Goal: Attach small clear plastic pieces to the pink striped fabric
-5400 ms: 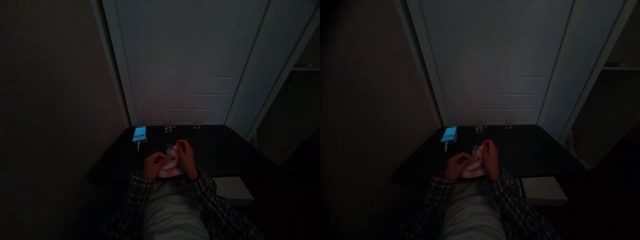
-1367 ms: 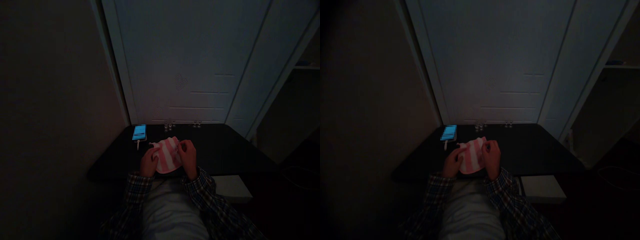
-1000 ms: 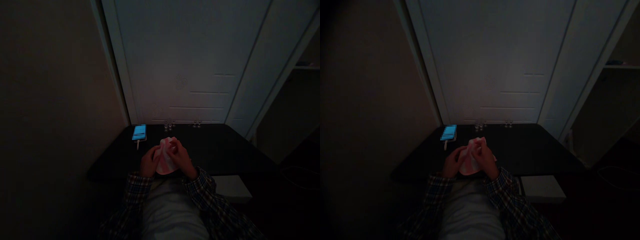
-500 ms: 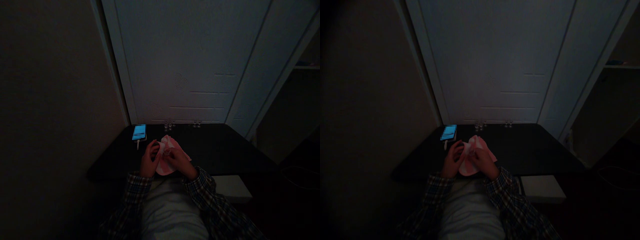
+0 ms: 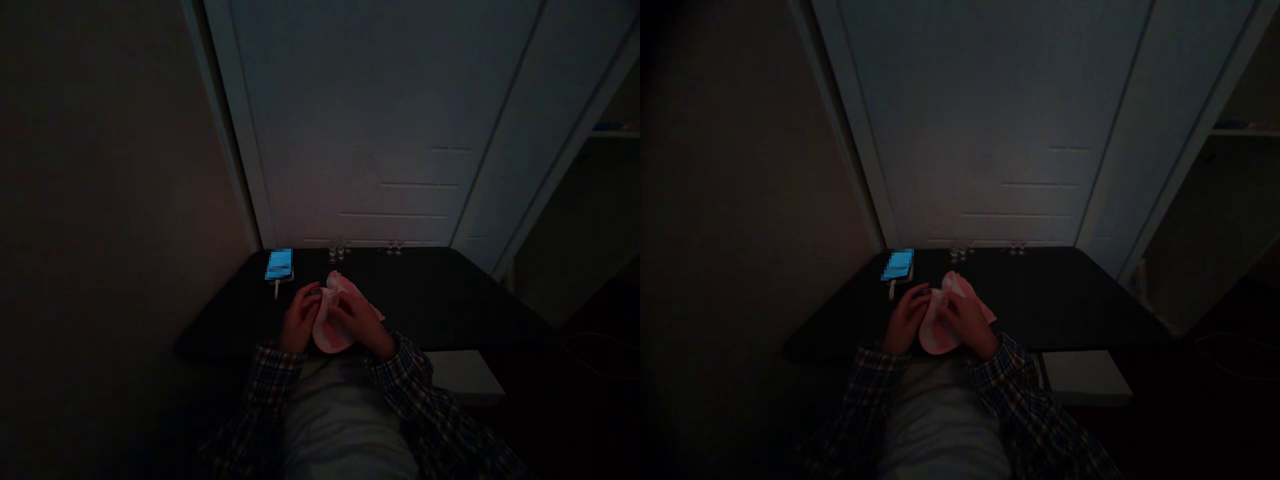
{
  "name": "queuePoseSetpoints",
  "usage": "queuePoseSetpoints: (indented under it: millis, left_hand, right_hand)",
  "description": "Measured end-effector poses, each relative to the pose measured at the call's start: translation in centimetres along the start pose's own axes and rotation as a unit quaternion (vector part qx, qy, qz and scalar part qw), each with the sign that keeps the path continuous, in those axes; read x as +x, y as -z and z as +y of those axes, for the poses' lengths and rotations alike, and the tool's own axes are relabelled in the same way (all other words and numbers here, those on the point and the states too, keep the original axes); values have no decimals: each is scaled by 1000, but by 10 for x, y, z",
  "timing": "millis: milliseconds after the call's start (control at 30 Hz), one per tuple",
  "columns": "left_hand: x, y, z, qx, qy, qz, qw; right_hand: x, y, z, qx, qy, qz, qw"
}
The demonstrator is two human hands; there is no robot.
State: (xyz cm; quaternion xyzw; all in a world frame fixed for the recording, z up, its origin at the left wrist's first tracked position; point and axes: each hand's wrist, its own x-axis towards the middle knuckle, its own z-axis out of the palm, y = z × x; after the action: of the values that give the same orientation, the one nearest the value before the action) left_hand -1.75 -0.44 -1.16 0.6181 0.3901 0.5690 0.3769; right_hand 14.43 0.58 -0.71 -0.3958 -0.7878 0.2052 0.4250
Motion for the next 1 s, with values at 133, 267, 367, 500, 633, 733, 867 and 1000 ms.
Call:
queuePoseSetpoints:
  millis: [133,267,367,500,633,733,867,1000]
  left_hand:
    - [0,-1,1,-9,15,-2,1000]
    - [1,-1,0,-27,26,8,999]
    - [1,-1,0,-30,26,13,999]
    - [2,-1,1,-32,19,21,999]
    - [2,-2,2,-38,19,31,999]
    - [2,-2,2,-30,8,32,999]
    - [2,-2,3,-18,-4,38,999]
    - [2,-2,2,-15,-14,59,998]
  right_hand:
    - [0,1,-1,28,2,-28,999]
    - [-1,3,-4,17,-1,-17,1000]
    - [0,4,-5,2,7,-18,1000]
    - [1,1,-1,-1,28,-28,999]
    - [3,-3,3,-4,39,1,999]
    - [3,-3,2,1,19,36,999]
    - [0,2,-5,19,-11,55,998]
    - [-3,6,-10,27,-48,68,996]
